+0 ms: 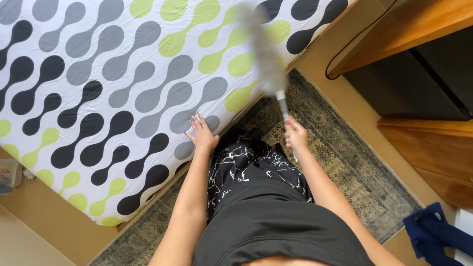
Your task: The person uses a feather duster to clean the surface of a bed with a patterned sheet. They systematically move the duster across the mattress, covering different sections from one side to the other.
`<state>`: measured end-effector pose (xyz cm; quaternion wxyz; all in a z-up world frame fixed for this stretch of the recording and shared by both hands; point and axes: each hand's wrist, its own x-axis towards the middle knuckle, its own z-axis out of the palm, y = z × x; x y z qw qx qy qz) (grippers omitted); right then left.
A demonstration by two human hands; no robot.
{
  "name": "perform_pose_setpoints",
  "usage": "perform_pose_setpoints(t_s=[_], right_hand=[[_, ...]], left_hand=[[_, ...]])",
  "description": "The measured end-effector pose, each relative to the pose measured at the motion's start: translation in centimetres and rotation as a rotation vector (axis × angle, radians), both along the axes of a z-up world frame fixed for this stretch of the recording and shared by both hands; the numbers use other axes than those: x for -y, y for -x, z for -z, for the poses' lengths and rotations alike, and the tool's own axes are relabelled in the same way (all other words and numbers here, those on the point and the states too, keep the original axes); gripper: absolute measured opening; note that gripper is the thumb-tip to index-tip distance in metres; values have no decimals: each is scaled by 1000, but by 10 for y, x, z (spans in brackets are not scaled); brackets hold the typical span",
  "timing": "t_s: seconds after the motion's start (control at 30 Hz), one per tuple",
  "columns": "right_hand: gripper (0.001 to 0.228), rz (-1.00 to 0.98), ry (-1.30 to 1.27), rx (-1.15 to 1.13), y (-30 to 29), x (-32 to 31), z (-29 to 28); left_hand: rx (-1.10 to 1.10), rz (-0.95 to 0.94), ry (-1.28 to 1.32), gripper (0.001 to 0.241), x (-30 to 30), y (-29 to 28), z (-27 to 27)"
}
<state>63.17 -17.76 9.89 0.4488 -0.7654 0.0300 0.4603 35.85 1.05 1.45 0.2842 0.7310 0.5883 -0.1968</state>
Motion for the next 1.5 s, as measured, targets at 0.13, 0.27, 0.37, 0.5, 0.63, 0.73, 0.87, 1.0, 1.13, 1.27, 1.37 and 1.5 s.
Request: perform_pose_setpoints(t_s=[0.13, 0.27, 0.37, 0.5, 0.63, 0.73, 0.87, 1.0, 1.13, 1.27, 1.37, 1.5], right_hand=[[39, 438, -154, 12, -44, -16, 1], [39, 658, -213, 77, -65, -29, 0], [31, 361, -98, 213, -32, -41, -19], [32, -422, -198, 313, 22, -43, 35], [42, -895, -567, 399, 45, -40, 105], [41, -1045, -444, 252, 39, -64, 76], [36, -522, -12, 83, -7, -72, 24], [20, 597, -188, -78, -72, -67, 29], [32, 1123, -552, -271, -175, -66, 107], [25, 1034, -474, -181, -122, -111, 34], [19, 603, -197, 28, -38, -155, -30], [23, -217, -174, 278, 42, -135, 70]], left_hand=[[-50, 53, -3, 130, 0, 6, -11], [-23, 55, 7, 134, -6, 3, -20], [-6, 33, 53, 135, -16, -3, -27], [0, 40, 110, 138, -23, -7, -33], [-57, 146, 120, 124, -17, -5, -7], [-122, 236, 160, 106, -7, 1, 17], [-53, 227, -29, 113, -9, -1, 43], [-17, 157, 112, 122, -30, -18, 18], [-51, 114, 242, 124, -48, -23, 20], [3, 76, 309, 124, -72, -28, -9], [69, 33, 333, 127, -87, -33, -14], [142, 55, 347, 129, -95, -27, 24]])
